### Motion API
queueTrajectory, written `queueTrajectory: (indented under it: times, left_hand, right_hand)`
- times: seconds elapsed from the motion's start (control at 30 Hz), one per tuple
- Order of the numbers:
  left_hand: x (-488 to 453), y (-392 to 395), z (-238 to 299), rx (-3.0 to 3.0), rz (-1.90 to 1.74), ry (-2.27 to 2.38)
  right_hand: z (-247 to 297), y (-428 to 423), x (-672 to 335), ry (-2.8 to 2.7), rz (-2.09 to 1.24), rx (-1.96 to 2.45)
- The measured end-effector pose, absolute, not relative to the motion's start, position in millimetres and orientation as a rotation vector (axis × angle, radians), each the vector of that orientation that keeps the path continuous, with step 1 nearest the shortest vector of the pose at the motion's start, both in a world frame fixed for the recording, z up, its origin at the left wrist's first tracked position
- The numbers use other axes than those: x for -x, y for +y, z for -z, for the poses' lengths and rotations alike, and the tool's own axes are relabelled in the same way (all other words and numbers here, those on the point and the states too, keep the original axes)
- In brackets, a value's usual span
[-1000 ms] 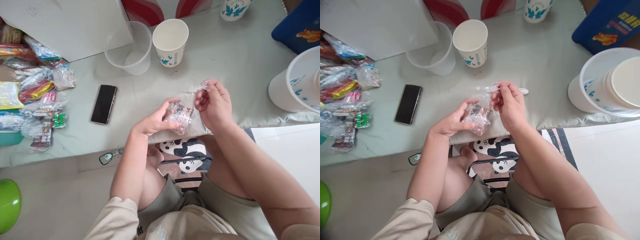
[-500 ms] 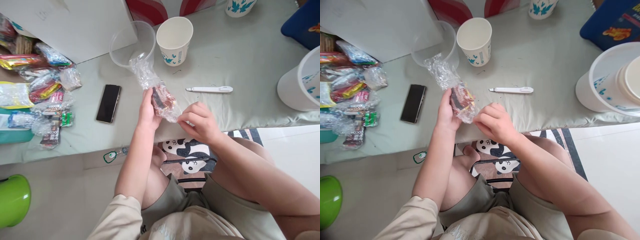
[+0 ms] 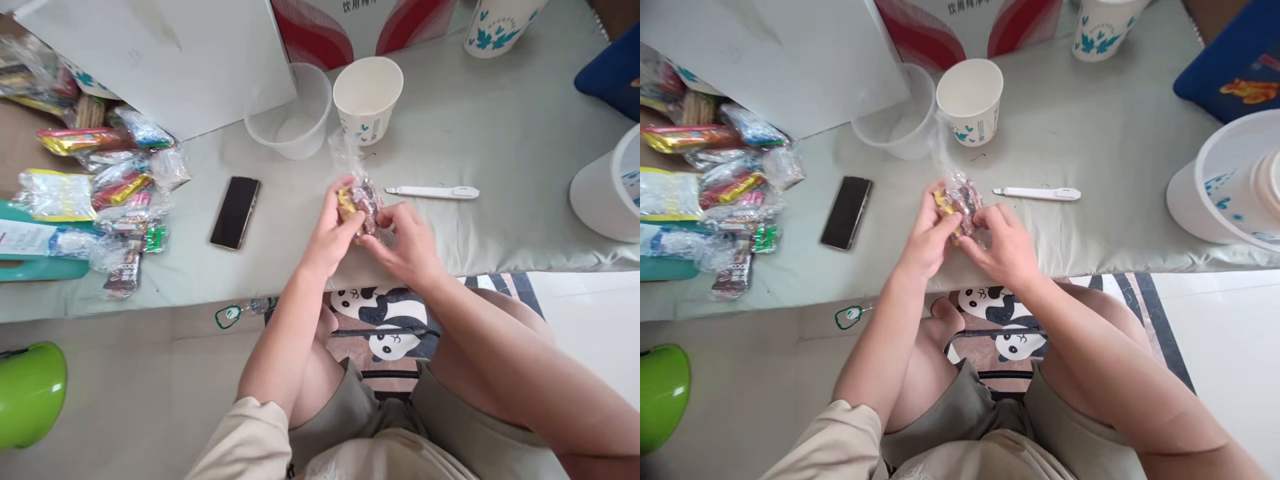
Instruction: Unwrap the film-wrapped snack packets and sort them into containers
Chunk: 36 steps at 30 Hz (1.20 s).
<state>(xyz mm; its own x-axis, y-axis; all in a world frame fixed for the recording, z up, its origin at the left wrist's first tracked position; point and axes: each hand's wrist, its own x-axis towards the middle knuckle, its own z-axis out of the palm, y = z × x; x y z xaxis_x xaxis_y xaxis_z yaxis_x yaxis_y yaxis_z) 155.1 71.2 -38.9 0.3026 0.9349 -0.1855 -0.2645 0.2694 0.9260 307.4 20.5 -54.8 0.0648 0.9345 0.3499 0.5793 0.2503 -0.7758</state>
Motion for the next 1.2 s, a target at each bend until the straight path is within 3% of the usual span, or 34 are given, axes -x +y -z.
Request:
queueTrajectory:
  times: [0.2,0.4,0.6,0.7,0.83,1.0,1.1,1.2]
  left_hand:
    - [-136.4,68.5,33.3,-1.078,-0.872,0.929]
    - [-110.8,69.0,21.3,-0.633,-0.982,1.008]
    - [-79.3,77.6,14.1,-0.149,-1.002,0.854]
    - [-67.5,78.0,12.4,-0.213,-1.034,0.779]
    - [-64.0,76.6,17.3,-0.38,-1.037,0.864]
    - [-72.7,76.8,21.3,-0.577,-1.026,0.915]
    - [-77.4,79.0,22.5,-0.586,-0.996,0.97]
    - [-79.7,81.1,25.3,-0.594,-0.978,0.98]
  right_hand:
    - [44.4,21.2,-300.7,-1.281,-1.136,1.384]
    - [46.4,26.8,-286.3,-0.899,-1.07,1.37]
    - [42.0,47.6,-263.3,-0.49,-1.208,1.352]
    - [33.0,57.1,-261.6,-0.78,-1.028,1.514]
    - [15.9,59.0,-260.9,-1.408,-0.25,1.435]
    - [8.2,53.9,-242.7,-1.969,-0.311,1.516]
    - [7.9,58.4,-237.7,-2.034,-0.32,1.812]
    - [6.4,64.1,-242.9,-1.99,-0.544,1.879]
